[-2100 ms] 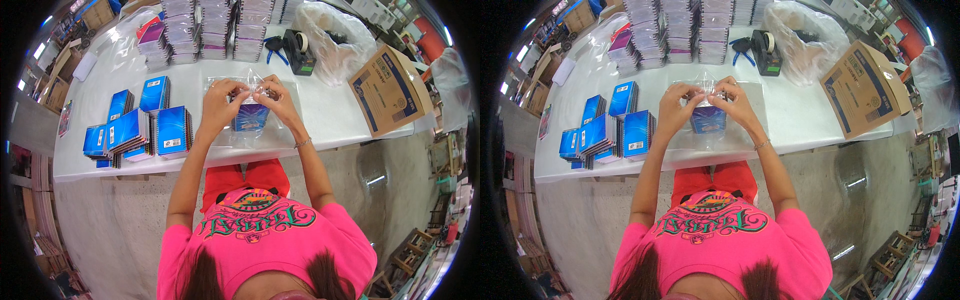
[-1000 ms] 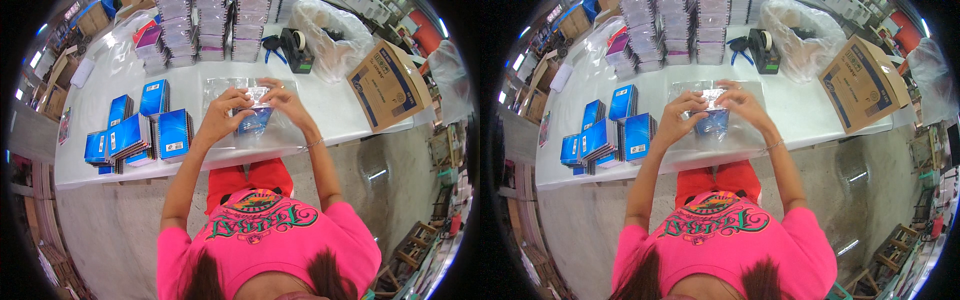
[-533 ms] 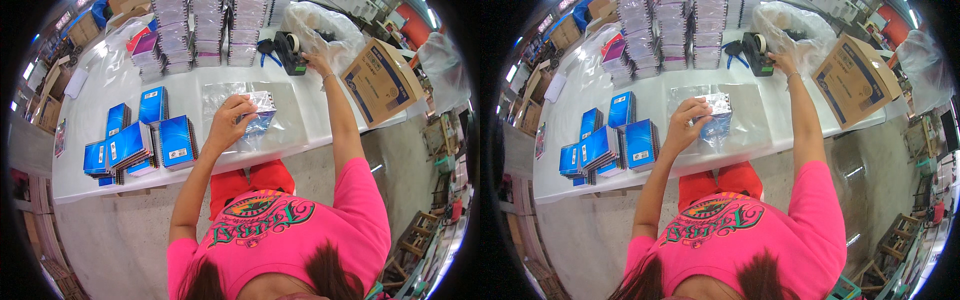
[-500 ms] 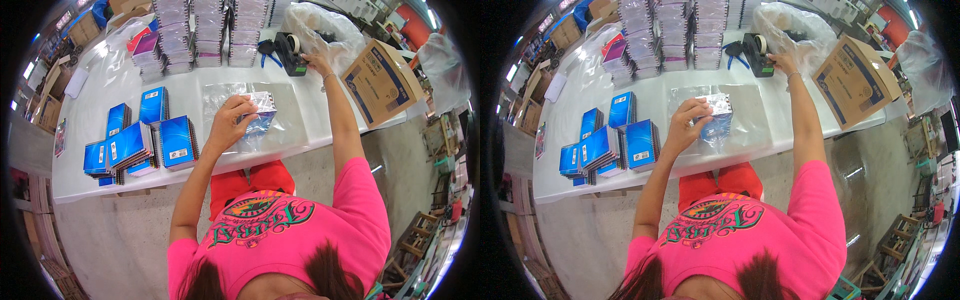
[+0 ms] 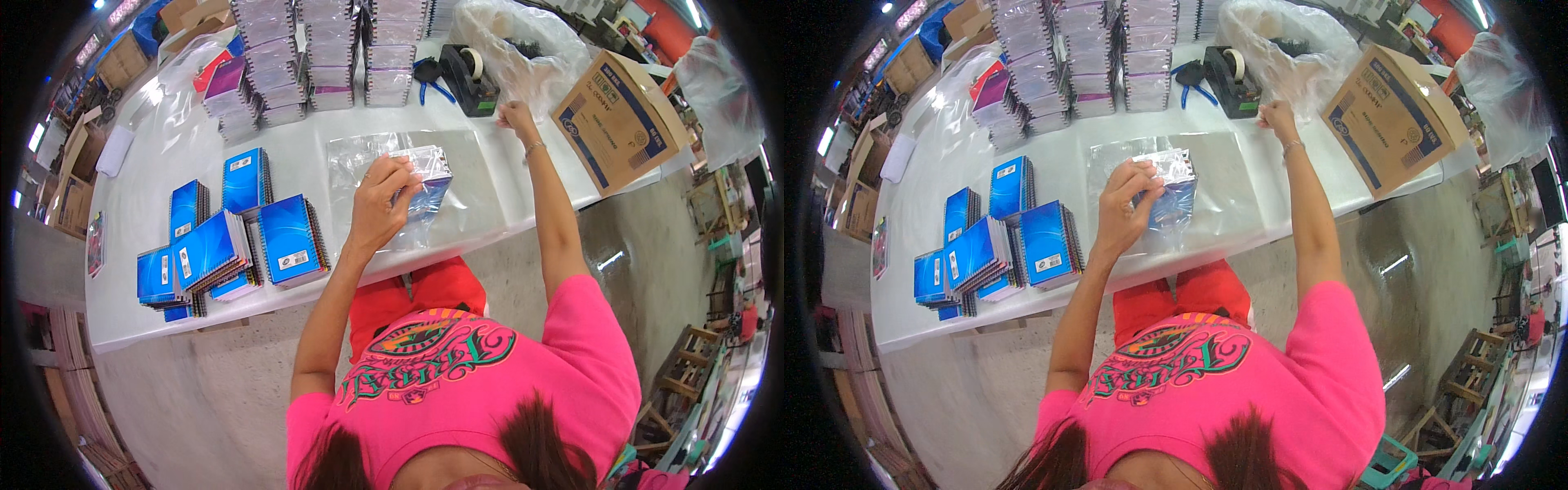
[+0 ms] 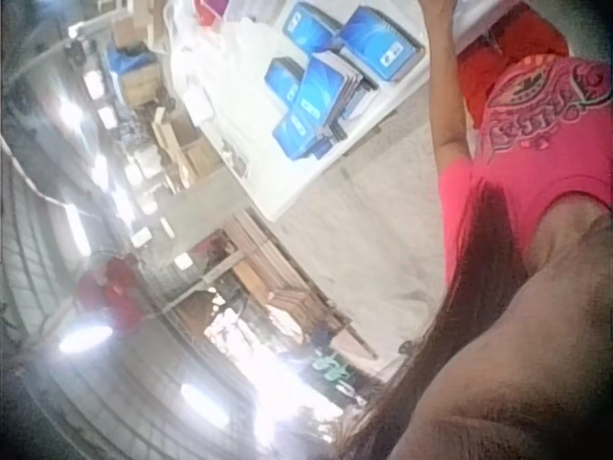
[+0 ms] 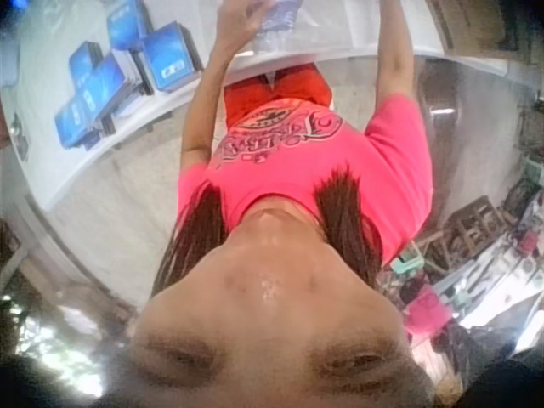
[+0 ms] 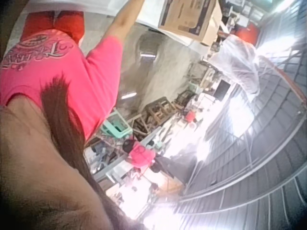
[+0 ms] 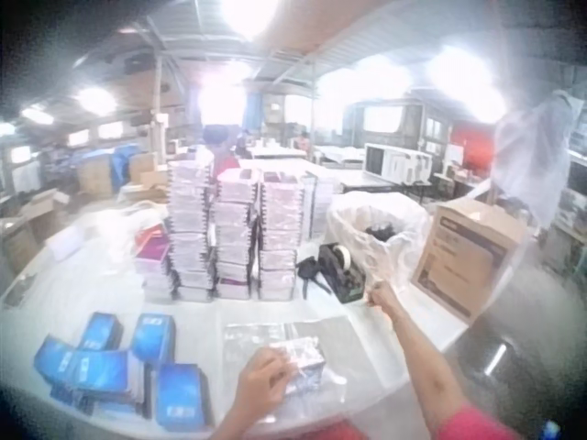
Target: The person places spiral-bound notebooks into clear plastic bags one at a time, folds the bag edges, and seals them with tape. The person repeats this process for multiple notebooks, stacking the finished packages on the table.
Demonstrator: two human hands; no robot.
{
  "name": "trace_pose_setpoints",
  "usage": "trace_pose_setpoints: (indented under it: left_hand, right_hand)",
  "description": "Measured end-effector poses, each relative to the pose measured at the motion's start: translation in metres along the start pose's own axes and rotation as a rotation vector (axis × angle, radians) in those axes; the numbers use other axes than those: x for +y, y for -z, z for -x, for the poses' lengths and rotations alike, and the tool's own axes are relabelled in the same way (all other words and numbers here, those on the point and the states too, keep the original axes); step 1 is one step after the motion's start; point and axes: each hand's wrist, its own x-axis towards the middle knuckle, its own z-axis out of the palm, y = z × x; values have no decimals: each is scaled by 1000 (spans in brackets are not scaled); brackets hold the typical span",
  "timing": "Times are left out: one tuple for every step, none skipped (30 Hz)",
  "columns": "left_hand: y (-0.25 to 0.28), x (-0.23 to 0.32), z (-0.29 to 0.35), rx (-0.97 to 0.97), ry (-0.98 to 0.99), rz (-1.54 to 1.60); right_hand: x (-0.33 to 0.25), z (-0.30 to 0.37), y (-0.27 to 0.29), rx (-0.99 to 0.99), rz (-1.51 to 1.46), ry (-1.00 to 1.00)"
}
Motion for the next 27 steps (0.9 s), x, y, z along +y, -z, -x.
trace_pose_setpoints:
  left_hand:
    - [0,1,0,1,-8,-14]
    - [-2,0,0,-4,-24,-18]
    - [-3,-2,1,0,-37,-32]
    - [-2,-5,2,9,-47,-47]
    - [-1,-7,3,17,-39,-52]
    - [-1,-7,5,23,-32,-55]
    - [-2,-7,6,26,-26,-52]
    - [-2,-7,6,29,-29,-53]
    - [-1,-6,6,34,-31,-52]
    - [-1,-6,5,37,-36,-51]
    - [-3,-5,4,35,-42,-46]
    - [-3,-4,4,33,-48,-49]
    - [-3,-4,4,31,-54,-51]
    - [-3,-5,5,27,-63,-54]
    - [-3,-6,6,25,-73,-57]
    - [-3,-8,6,24,-83,-60]
    - [-4,-8,7,26,-83,-59]
    - [-4,-8,7,32,-83,-58]
    - [-4,-9,7,39,-83,-57]
    - [-4,-9,7,39,-81,-50]
    - [-5,-10,8,42,-78,-44]
    - [-5,-10,8,45,-74,-38]
    - [-6,-10,8,57,-71,-38]
    - [-7,-9,8,68,-66,-37]
    - [-8,-9,9,78,-61,-36]
    - [-8,-8,9,81,-52,-40]
    - [-8,-6,8,82,-46,-44]
  right_hand:
    - [-3,2,2,131,277,46]
    - [-5,5,5,264,555,89]
    - [-11,14,4,226,380,91]
    - [-16,31,1,181,207,96]
    - [-23,54,-1,137,37,96]
    - [-36,83,-6,35,-133,107]
    - [-52,118,-15,-60,-300,114]
    - [-67,151,-23,-141,-379,101]
    - [-84,188,-36,-182,-449,98]
    - [-102,221,-44,-224,-461,59]
    - [-113,248,-55,-223,-501,39]
    - [-123,269,-66,-210,-514,22]
    - [-130,283,-75,-195,-560,19]
    - [-133,291,-83,-193,-547,17]
    - [-136,296,-90,-193,-533,17]
    - [-138,298,-96,-193,-519,16]
    - [-140,299,-100,-182,-516,12]
    - [-140,298,-103,-166,-489,10]
    - [-139,297,-105,-151,-462,8]
    - [-139,296,-107,-135,-435,6]
    - [-139,296,-109,-120,-408,2]
    - [-139,296,-110,-104,-380,-2]
    - [-139,296,-111,-88,-352,-6]
    - [-139,297,-111,-86,-356,-6]
    - [-139,297,-111,-83,-359,-7]
    - [-139,298,-110,-79,-363,-8]
    - [-140,298,-110,-84,-362,-18]
